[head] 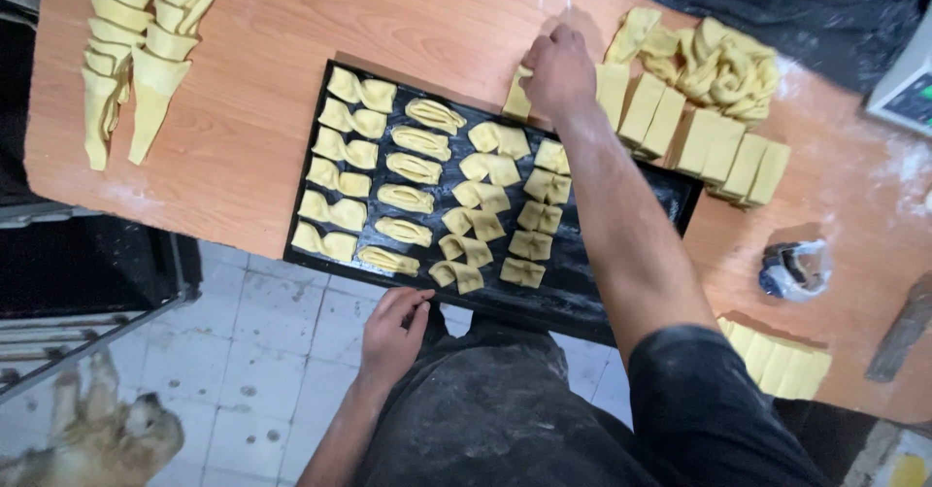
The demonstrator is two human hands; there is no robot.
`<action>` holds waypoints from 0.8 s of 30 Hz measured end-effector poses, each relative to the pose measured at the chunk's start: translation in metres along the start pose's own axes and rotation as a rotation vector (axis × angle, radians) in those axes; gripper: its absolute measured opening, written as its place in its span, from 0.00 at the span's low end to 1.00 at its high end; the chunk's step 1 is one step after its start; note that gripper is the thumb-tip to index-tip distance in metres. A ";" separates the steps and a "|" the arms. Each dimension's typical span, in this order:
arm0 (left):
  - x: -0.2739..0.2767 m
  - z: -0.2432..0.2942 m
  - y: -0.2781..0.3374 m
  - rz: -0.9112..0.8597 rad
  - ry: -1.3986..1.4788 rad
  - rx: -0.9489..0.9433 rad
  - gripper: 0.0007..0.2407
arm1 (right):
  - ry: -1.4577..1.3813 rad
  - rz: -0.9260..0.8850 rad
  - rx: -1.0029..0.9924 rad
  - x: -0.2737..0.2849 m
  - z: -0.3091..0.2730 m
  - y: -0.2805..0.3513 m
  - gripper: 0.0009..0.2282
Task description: Folding and arranging rectangular pieces of dough into decorative shapes on a baking tray.
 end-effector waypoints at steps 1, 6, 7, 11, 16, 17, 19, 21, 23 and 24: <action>-0.002 -0.003 -0.005 0.011 0.016 -0.016 0.08 | 0.018 0.017 0.002 0.000 -0.003 0.021 0.14; -0.036 -0.007 -0.038 -0.129 0.433 -0.050 0.21 | -0.640 0.349 0.167 0.063 -0.060 0.173 0.15; -0.037 0.004 -0.046 -0.153 0.426 -0.052 0.21 | -0.643 0.356 0.142 0.052 -0.064 0.199 0.15; -0.093 0.025 -0.044 -0.568 0.983 0.257 0.26 | -1.303 0.244 -0.144 -0.045 -0.035 0.292 0.15; -0.145 -0.001 -0.015 -0.760 0.785 0.295 0.16 | -1.664 0.171 -0.465 -0.104 -0.015 0.379 0.12; -0.138 0.011 -0.013 -0.778 0.623 0.228 0.15 | -1.636 0.176 -0.460 -0.110 -0.010 0.387 0.12; -0.132 0.010 -0.013 -0.794 0.451 0.161 0.15 | -1.617 0.184 -0.458 -0.125 0.000 0.403 0.12; -0.131 -0.014 -0.021 -0.785 0.320 0.097 0.16 | -1.562 0.067 -0.550 -0.155 0.009 0.419 0.13; -0.122 -0.029 -0.028 -0.665 0.189 0.129 0.15 | -1.576 0.113 -0.562 -0.169 0.020 0.423 0.13; -0.112 -0.040 -0.034 -0.549 0.067 0.159 0.15 | -1.582 0.162 -0.582 -0.176 0.027 0.425 0.13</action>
Point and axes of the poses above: each hand's wrist, its own y-axis away from the middle knuckle, its own x-axis out of the back of the hand, z = x × y, the point moved 10 cm from there along -y, towards the middle knuckle, and after that the axes turned 2 degrees about x, right-handed, at the moved point
